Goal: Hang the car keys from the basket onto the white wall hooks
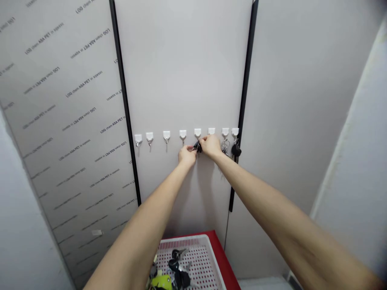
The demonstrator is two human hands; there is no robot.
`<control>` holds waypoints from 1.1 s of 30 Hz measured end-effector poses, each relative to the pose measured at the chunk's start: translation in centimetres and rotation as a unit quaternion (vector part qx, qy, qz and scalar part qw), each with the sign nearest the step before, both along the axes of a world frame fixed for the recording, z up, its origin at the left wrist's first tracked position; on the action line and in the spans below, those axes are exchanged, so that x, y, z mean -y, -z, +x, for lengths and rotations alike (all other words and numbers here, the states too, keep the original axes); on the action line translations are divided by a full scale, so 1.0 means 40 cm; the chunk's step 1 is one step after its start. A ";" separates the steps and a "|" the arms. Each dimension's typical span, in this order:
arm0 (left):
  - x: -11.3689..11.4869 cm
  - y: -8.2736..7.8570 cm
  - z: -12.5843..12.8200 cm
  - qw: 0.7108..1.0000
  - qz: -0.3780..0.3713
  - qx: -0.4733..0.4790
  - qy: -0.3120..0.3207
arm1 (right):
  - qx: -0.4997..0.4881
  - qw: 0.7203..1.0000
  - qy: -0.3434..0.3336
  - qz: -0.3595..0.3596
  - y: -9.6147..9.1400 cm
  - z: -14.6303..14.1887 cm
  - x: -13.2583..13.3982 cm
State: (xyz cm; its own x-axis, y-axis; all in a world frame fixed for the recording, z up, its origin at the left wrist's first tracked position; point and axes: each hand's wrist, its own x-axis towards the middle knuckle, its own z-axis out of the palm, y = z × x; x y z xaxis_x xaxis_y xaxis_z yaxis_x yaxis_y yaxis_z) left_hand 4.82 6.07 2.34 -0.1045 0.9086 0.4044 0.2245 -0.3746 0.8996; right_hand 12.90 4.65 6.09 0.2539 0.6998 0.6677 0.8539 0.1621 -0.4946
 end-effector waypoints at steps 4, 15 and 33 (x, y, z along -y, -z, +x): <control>0.033 0.036 -0.016 0.999 -0.023 -0.006 0.028 | 0.031 0.999 -0.026 0.015 0.013 0.006 0.025; 0.216 0.468 -0.203 0.959 -0.116 -0.221 0.134 | 0.072 0.953 -0.244 -0.165 0.516 -0.015 0.233; 0.269 0.608 -0.258 0.905 -0.202 -0.364 0.087 | 0.124 0.907 -0.273 -0.296 0.720 -0.123 0.241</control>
State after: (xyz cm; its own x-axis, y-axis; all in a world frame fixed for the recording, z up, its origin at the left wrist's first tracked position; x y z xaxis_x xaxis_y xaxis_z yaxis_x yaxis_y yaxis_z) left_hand -5.50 -4.67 -21.99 0.2152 0.9747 -0.0602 0.7825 -0.1352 0.6078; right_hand 7.98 -4.99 -22.70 -0.3445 0.9306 0.1238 0.8238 0.3628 -0.4355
